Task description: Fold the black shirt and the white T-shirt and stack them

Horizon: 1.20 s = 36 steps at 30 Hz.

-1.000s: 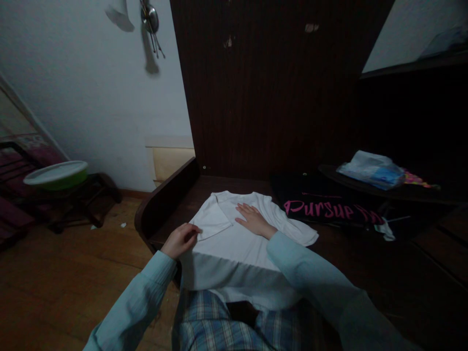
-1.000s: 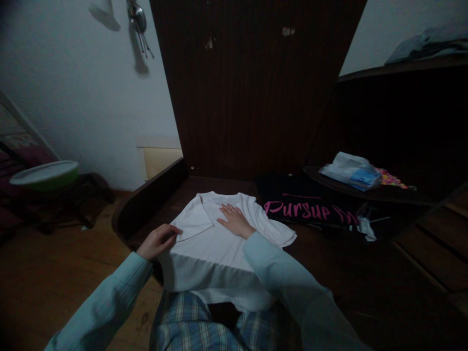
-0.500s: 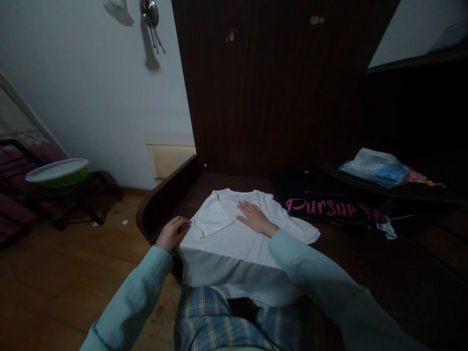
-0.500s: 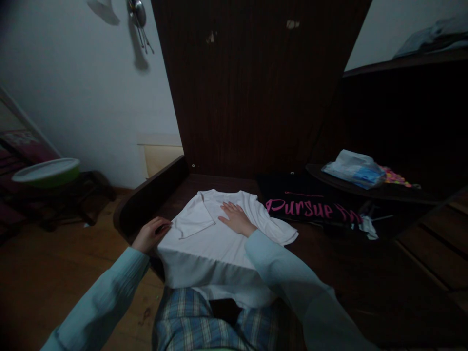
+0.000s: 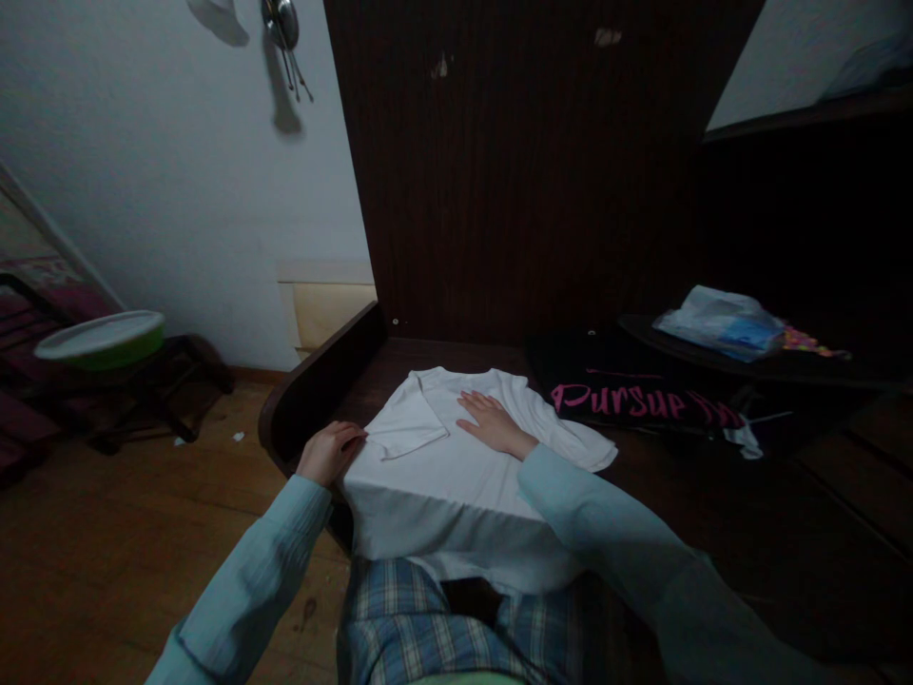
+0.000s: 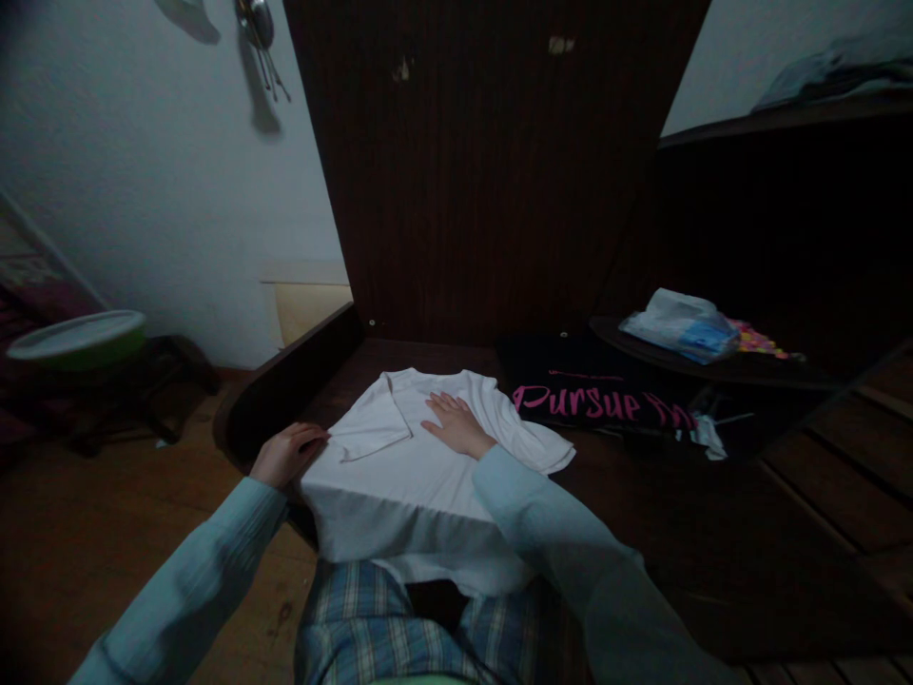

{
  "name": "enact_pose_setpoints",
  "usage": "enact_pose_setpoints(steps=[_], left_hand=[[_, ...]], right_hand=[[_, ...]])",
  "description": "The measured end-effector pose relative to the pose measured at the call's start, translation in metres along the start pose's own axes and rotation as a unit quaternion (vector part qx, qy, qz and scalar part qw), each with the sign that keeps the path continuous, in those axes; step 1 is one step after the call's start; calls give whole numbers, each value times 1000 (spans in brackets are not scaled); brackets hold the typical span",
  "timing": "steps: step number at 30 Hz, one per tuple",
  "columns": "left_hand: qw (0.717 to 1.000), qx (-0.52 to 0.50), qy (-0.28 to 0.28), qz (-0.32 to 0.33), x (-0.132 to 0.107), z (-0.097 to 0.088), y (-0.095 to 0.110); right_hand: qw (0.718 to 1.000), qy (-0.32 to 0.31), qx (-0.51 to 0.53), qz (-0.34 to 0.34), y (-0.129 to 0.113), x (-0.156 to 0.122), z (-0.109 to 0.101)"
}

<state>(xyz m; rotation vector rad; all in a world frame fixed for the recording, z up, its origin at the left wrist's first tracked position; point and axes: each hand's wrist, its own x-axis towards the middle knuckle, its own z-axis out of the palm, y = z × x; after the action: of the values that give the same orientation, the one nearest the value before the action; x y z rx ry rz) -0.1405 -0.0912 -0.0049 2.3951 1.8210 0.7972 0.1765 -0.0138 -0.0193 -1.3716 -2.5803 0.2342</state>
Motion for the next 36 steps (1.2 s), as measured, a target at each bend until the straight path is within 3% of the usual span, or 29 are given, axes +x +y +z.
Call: enact_pose_setpoints(steps=[3,6,9,14,19,24,29,36], left_hand=[[999,-11,-41,-33,7,-8,-2],[994,-59,-96,-10,26,-20,5],[993,-78,-88,27,61,-22,21],[987,-42,-127,88,135,8,39],[980,-2,-167,107,183,44,28],[974,44,-200,100,196,57,3],[968,87,-219,89,198,57,-15],[970,156,-180,39,193,49,-18]], right_hand=[[1000,1,3,0,0,0,0],[1000,1,3,1,0,0,0],[1000,2,2,1,0,-1,0],[1000,-1,4,5,-2,-1,-2],[1000,-1,6,-1,-2,-1,-3],[1000,-4,5,-1,-3,-1,-5],[1000,-3,5,-5,-5,2,-4],[1000,-2,14,-14,-6,7,-1]])
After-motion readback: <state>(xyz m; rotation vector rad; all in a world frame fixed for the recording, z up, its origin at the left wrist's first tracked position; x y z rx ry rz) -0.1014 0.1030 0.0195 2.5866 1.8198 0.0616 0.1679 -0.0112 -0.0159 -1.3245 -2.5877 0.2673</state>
